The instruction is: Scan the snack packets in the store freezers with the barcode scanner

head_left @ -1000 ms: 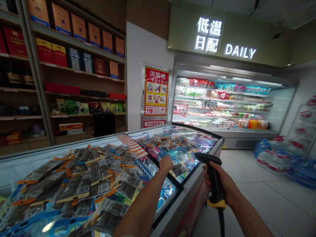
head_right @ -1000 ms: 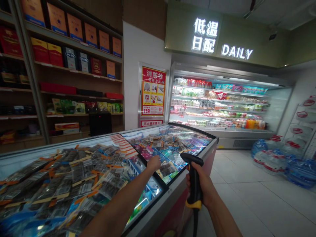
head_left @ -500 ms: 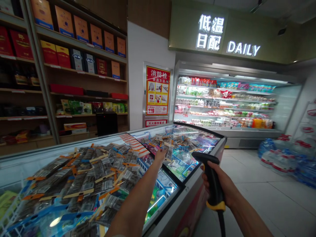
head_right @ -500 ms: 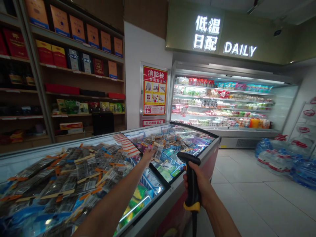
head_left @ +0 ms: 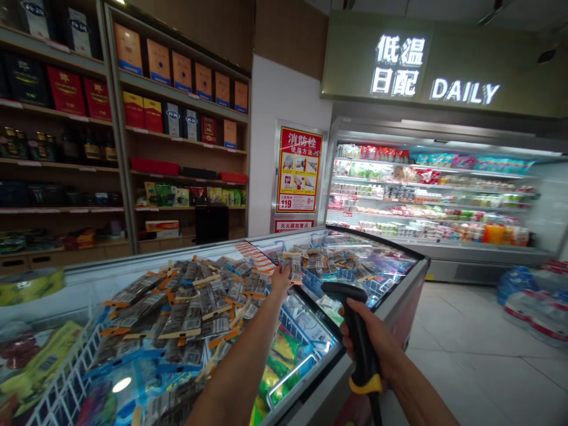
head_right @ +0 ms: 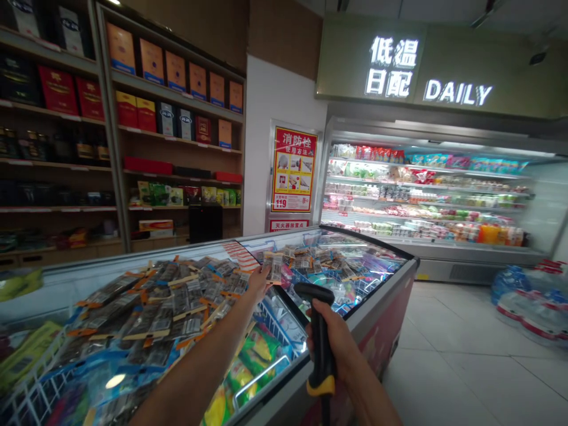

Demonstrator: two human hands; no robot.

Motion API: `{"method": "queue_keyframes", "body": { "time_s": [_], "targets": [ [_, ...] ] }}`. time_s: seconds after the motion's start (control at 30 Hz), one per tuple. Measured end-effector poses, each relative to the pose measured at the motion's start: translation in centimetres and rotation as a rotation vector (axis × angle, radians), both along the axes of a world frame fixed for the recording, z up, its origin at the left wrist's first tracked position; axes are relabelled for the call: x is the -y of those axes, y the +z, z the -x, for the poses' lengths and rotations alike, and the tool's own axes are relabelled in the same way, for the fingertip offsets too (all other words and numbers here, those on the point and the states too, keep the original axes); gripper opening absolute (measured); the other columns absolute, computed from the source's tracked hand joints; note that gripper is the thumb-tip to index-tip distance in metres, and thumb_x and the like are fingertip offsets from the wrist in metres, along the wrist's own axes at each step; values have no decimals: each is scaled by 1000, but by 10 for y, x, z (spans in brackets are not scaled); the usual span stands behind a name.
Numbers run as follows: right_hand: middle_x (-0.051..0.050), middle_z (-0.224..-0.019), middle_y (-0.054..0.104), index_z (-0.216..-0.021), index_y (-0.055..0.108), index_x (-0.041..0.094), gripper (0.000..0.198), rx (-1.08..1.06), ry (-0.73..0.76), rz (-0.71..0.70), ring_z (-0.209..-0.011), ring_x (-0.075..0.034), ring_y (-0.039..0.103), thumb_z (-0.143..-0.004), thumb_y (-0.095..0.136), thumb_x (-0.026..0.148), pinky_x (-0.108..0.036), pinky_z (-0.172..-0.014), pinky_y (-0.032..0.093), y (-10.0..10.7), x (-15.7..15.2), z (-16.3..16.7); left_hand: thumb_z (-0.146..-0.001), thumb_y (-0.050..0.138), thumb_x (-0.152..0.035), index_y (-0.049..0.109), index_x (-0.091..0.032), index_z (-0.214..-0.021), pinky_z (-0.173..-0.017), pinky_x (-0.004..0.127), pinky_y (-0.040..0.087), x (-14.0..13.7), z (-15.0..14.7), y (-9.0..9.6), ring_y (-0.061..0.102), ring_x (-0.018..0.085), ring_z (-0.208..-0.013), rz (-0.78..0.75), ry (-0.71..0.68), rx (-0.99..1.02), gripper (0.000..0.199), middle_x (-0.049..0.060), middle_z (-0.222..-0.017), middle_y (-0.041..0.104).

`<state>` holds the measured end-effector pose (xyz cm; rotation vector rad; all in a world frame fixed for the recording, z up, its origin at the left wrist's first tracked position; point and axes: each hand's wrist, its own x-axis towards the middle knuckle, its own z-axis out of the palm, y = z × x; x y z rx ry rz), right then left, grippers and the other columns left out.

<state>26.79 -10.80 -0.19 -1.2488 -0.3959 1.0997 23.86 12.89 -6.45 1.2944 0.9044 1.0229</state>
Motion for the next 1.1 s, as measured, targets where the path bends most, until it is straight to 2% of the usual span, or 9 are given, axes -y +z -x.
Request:
{"method": "queue_keyframes", "body": {
  "time_s": [0.1, 0.2, 0.3, 0.4, 0.47, 0.6, 0.8, 0.97, 1.1],
  "targets": [
    [4, -40, 48, -70, 47, 18, 25, 10, 8, 6, -30, -8, 43, -69, 49, 42, -17, -28, 30, 2, -4, 3, -78, 38, -28, 36, -22, -110, -53, 19, 45, -2, 7, 1, 58, 9, -68, 104, 6, 114, 32, 5, -96, 57],
    [4, -41, 48, -70, 47, 18, 25, 31, 17, -1, -30, -8, 44, -69, 48, 42, -17, -29, 30, 3, -7, 3, -78, 38, -23, 25, -28, -121, -53, 20, 46, -4, 10, 1, 58, 9, -64, 66, 2, 144, 45, 3, -97, 57],
    [4, -41, 49, -72, 47, 18, 25, 63, 15, -12, -31, -9, 44, -68, 50, 43, -18, -29, 31, 3, -8, -3, -78, 36, -21, 33, -25, -119, -55, 21, 47, -11, 15, -1, 58, 10, -65, -21, -12, 103, 42, 4, -98, 57],
    [5, -41, 48, -71, 47, 18, 26, 74, 3, -15, -31, -8, 44, -67, 51, 44, -18, -30, 33, 3, -7, -12, -75, 40, -18, 49, -18, -106, -64, 24, 46, -23, 29, 0, 57, 13, -75, -184, 83, -75, 32, 5, -97, 59],
    [5, -41, 47, -70, 47, 18, 26, 58, -2, -13, -31, -8, 43, -67, 51, 44, -18, -29, 32, 2, -6, -18, -72, 44, -16, 54, -17, -99, -72, 27, 44, -31, 45, 3, 56, 16, -83, -317, 193, -285, 29, 5, -96, 60],
    [5, -41, 47, -70, 48, 18, 25, 30, -15, -25, -32, -8, 43, -68, 51, 42, -18, -30, 33, -3, -7, -28, -69, 45, -17, 57, -19, -95, -77, 31, 40, -38, 79, 14, 53, 20, -89, -463, 327, -671, 28, 7, -97, 59],
    [5, -42, 48, -72, 49, 17, 25, 30, -34, -56, -33, -8, 44, -67, 52, 41, -19, -31, 35, -8, -9, -39, -71, 40, -18, 56, -20, -96, -78, 39, 35, -37, 108, 23, 44, 26, -98, -615, 567, -1009, 30, 10, -104, 51],
    [4, -42, 48, -71, 48, 17, 23, 23, -83, -71, -33, -8, 45, -67, 53, 39, -18, -32, 35, -9, -4, -54, -72, 39, -20, 53, -21, -102, -86, 42, 27, -33, 99, 31, 33, 27, -109, -658, 636, -1076, 33, 9, -120, 39],
    [4, -43, 49, -73, 49, 17, 23, 3, -138, -74, -34, -8, 45, -67, 54, 38, -18, -32, 35, -12, 2, -73, -71, 41, -18, 52, -21, -104, -87, 36, 29, -24, 56, 39, 36, 23, -106, -742, 481, -1006, 34, 8, -117, 42]
  ]
}}
